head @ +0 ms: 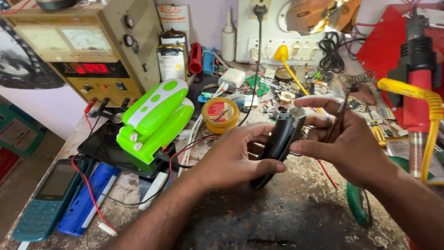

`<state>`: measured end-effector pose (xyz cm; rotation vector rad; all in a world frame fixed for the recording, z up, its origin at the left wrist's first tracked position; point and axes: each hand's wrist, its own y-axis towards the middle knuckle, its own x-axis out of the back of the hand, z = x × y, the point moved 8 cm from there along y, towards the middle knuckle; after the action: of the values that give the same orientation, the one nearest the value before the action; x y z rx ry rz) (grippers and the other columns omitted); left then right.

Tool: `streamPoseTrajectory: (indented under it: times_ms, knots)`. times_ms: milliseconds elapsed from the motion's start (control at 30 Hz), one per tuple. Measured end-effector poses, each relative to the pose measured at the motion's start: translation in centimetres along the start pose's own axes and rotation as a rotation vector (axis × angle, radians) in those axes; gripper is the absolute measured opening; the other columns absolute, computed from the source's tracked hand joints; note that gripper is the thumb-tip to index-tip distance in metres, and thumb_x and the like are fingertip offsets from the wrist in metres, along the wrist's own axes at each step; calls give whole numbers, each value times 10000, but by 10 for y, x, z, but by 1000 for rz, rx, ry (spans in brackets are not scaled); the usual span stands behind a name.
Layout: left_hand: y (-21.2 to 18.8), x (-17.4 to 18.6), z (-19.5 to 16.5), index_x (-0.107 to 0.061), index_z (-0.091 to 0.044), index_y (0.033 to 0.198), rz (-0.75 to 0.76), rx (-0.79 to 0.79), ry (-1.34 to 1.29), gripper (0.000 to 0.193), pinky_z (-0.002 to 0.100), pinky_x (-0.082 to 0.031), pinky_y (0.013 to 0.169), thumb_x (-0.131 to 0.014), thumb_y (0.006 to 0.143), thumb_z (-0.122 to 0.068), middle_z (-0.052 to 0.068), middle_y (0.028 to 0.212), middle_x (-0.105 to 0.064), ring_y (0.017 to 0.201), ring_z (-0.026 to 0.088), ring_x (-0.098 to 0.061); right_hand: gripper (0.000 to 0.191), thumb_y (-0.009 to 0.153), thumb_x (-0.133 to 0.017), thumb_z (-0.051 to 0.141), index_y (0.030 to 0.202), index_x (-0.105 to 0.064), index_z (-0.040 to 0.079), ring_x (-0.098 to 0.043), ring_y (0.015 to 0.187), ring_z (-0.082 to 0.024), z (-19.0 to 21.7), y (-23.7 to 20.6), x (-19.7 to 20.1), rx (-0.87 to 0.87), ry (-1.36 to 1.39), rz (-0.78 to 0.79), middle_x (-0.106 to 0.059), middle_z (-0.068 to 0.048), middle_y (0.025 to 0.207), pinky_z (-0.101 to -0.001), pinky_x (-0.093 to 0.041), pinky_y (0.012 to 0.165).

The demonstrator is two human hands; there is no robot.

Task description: The person repairs a black cordless hair trimmer at a cluttered workbench. They open the housing, remove and reseat the circuit board and battery, work on the internal components with a screwdriver, then reassemble the body and reattach the blade head.

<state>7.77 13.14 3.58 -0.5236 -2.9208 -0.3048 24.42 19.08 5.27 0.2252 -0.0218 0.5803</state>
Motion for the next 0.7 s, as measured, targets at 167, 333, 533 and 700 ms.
streamPoseTrajectory:
  times_ms: [167,333,533,700]
  knots:
    - [-4,7,-4,-583,-22,1430,-36,-23,90,774,304,-619,912,-857,758,-293,115,1159,-760,1029,143,-747,756,689,-770,-134,1393,-558,45,-547,596,-28,-13,4,5,-55,6,-21,-639,12,822,-213,-470,526]
    - [-7,9,-5,-601,-10,1405,-53,-69,120,756,315,-612,927,-854,761,-315,113,1170,-758,1080,153,-737,741,802,-807,-131,1478,-536,9,-583,679,-38,-10,5,-3,69,108,124,-610,18,866,-215,-491,574]
    - [-9,12,-7,-622,-2,1363,-71,-102,172,723,326,-600,967,-852,763,-333,117,1185,-757,1108,171,-744,730,788,-806,-121,1453,-541,22,-563,648,-29,-15,5,0,58,82,122,-563,42,783,-206,-470,547]
    - [-8,12,-7,-612,4,1380,-66,-88,176,735,328,-606,967,-846,770,-333,125,1205,-747,1119,173,-742,736,763,-794,-119,1438,-539,28,-571,637,-41,-16,6,0,19,36,76,-600,17,785,-215,-480,547]
